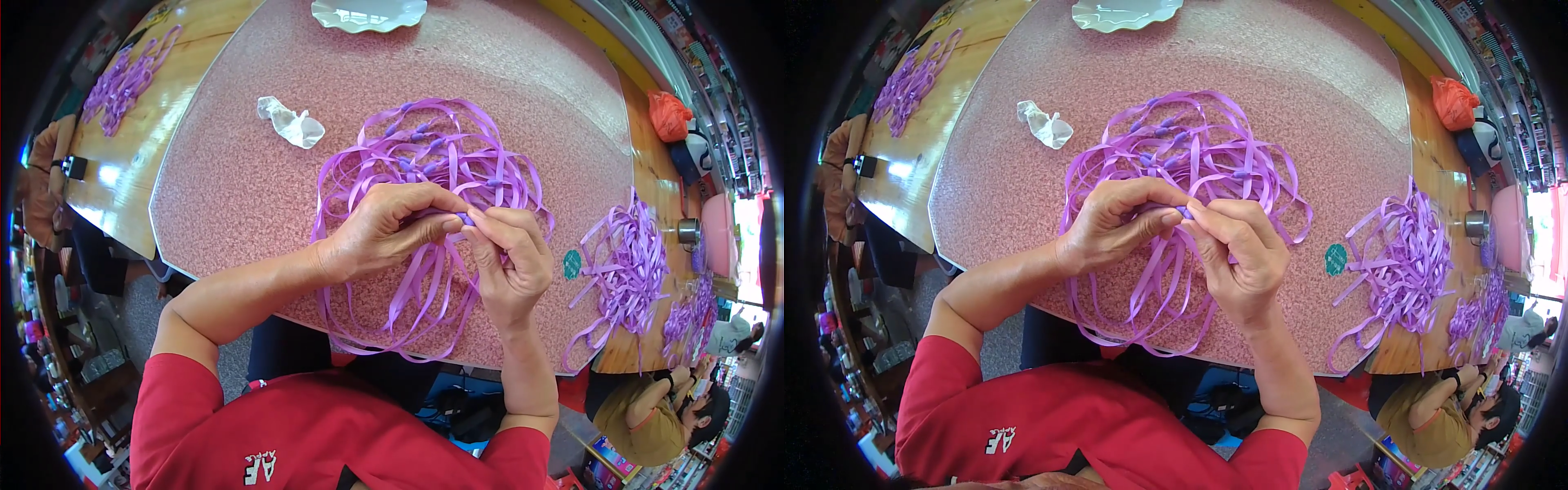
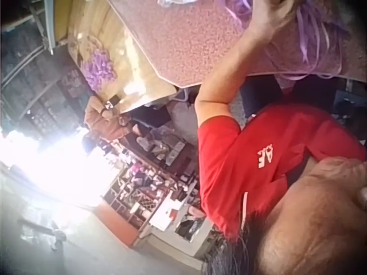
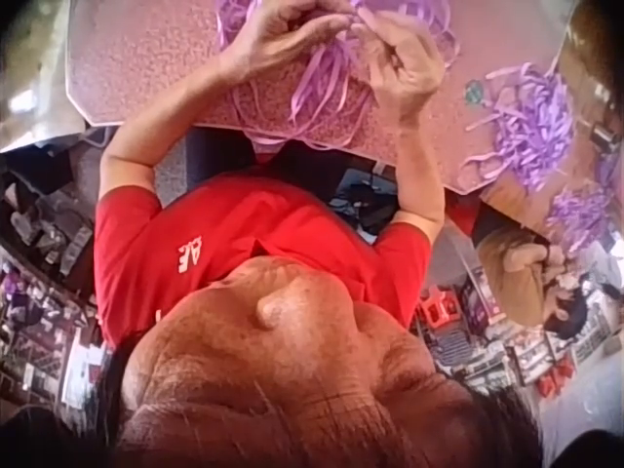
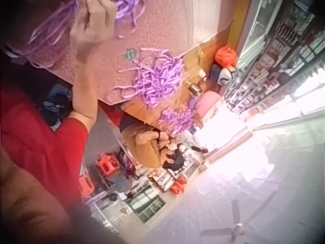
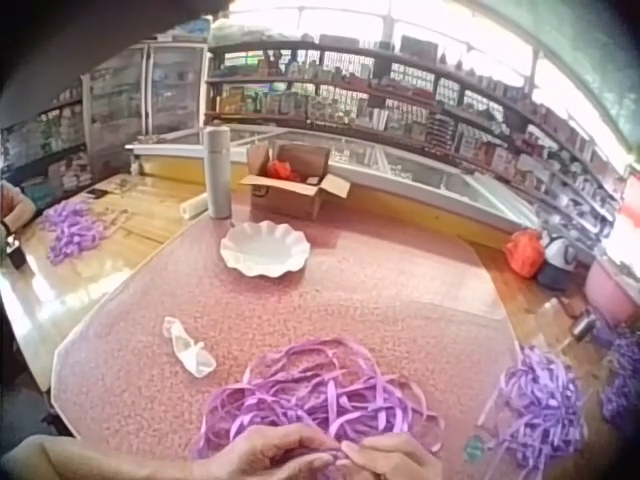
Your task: Braiding several strands of purple ribbon together into a decorative cord or item.
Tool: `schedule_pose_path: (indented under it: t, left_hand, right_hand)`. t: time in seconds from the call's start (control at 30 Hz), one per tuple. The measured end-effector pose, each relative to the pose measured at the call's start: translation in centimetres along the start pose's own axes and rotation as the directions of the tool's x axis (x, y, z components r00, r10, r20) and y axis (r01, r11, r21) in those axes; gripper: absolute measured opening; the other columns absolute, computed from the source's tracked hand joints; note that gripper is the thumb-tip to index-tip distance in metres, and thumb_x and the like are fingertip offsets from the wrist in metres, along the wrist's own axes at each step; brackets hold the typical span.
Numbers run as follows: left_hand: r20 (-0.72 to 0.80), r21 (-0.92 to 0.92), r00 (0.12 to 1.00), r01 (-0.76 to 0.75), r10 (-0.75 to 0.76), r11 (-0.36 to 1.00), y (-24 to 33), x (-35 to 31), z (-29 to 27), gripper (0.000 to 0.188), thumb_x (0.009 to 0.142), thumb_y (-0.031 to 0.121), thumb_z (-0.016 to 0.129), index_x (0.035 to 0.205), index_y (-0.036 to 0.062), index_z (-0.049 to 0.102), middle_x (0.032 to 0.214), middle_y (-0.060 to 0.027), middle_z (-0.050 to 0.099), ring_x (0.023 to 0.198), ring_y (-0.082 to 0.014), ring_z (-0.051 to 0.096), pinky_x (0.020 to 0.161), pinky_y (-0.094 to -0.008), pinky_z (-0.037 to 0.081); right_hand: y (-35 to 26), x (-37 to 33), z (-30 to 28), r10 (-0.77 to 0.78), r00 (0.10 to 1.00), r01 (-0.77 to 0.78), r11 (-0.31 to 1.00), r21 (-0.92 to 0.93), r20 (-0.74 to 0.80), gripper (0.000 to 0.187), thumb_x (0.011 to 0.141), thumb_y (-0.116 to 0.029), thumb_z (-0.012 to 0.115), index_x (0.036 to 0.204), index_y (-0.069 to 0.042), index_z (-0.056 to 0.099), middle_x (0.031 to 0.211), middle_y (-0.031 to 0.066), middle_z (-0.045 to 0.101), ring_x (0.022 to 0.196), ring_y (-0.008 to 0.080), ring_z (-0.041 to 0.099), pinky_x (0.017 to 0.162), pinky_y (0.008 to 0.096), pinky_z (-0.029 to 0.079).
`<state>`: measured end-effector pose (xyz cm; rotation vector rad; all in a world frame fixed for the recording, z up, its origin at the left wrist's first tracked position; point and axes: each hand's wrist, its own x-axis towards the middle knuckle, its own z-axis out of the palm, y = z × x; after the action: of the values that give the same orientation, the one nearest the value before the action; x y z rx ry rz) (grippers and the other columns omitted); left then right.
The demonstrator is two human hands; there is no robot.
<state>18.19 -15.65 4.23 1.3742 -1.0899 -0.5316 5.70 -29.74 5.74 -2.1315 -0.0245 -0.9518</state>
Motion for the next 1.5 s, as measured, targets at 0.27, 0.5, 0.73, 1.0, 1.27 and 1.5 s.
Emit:
schedule_pose_path:
  t: [0.27, 0.5, 0.73, 1.0, 1.27, 1.5]
  left_hand:
    - [0.033, -0.074, 0.991, 0.132, -0.130, 0.989, 0.7, 0.1, -0.1, 0.019, 0.092, 0.015, 0.064, 0.104, -0.0004, 0.062, 0.079, -0.0057, 0.063, 0.072, -0.0075, 0.055, 0.062, -0.0273, 0.048]
    - [0.020, 0.138, 0.992, -0.125, 0.124, 0.983, -0.3, 0.1, -0.1, 0.017, 0.092, 0.016, 0.064, 0.101, 0.0009, 0.063, 0.075, -0.0065, 0.060, 0.062, -0.0126, 0.057, 0.055, -0.0277, 0.044]
    - [0.066, 0.188, 0.970, -0.242, 0.233, 0.952, -0.6, 0.2, -0.5, 0.016, 0.092, 0.015, 0.063, 0.100, 0.0011, 0.064, 0.076, -0.0098, 0.062, 0.067, -0.0192, 0.063, 0.057, -0.0319, 0.047]
    - [0.156, 0.066, 0.985, -0.085, 0.074, 0.994, 0.1, 0.3, -0.6, 0.020, 0.096, 0.021, 0.057, 0.093, 0.0013, 0.054, 0.069, -0.0052, 0.048, 0.060, -0.0143, 0.048, 0.055, -0.0304, 0.040]
    - [0.177, -0.041, 0.984, 0.033, -0.025, 0.999, 0.3, -0.2, -0.4, 0.027, 0.100, 0.026, 0.049, 0.102, 0.0001, 0.055, 0.074, -0.0082, 0.052, 0.066, -0.0154, 0.051, 0.059, -0.0315, 0.042]
    - [0.104, -0.042, 0.994, -0.022, 0.027, 0.999, 0.2, -0.2, -0.1, 0.027, 0.100, 0.026, 0.051, 0.102, 0.0003, 0.059, 0.075, -0.0040, 0.054, 0.064, -0.0116, 0.052, 0.057, -0.0276, 0.042]
  right_hand:
    - [0.0, -0.1, -0.4, 0.118, 0.992, -0.124, 0.985, 0.124, 0.054, 0.015, 0.082, 0.002, 0.071, 0.096, 0.000, 0.068, 0.091, 0.0085, 0.064, 0.077, 0.0103, 0.059, 0.063, 0.0199, 0.045]
    - [0.2, -0.5, -0.5, 0.207, 0.973, -0.227, 0.935, 0.271, 0.102, 0.014, 0.086, 0.002, 0.068, 0.099, -0.001, 0.067, 0.093, 0.0078, 0.061, 0.065, 0.0058, 0.053, 0.053, 0.0176, 0.041]
    - [0.1, -0.3, -0.8, 0.270, 0.942, -0.333, 0.839, 0.430, 0.202, 0.012, 0.089, 0.000, 0.064, 0.101, 0.000, 0.065, 0.093, 0.0086, 0.061, 0.057, 0.0059, 0.052, 0.048, 0.0176, 0.041]
    - [0.2, -0.2, -0.8, 0.273, 0.932, -0.343, 0.875, 0.341, 0.237, 0.011, 0.091, 0.001, 0.060, 0.102, 0.003, 0.062, 0.092, 0.0087, 0.059, 0.057, 0.0066, 0.054, 0.047, 0.0178, 0.042]
    - [0.6, 0.0, -0.2, -0.002, 0.994, -0.013, 0.990, 0.140, 0.108, 0.013, 0.088, 0.001, 0.064, 0.100, 0.002, 0.062, 0.090, 0.0088, 0.059, 0.066, 0.0074, 0.053, 0.054, 0.0192, 0.041]
    - [-0.4, 0.0, -0.3, 0.015, 0.997, -0.019, 0.998, 0.053, 0.074, 0.013, 0.084, 0.000, 0.070, 0.096, 0.000, 0.065, 0.089, 0.0083, 0.061, 0.068, 0.0124, 0.056, 0.058, 0.0217, 0.044]
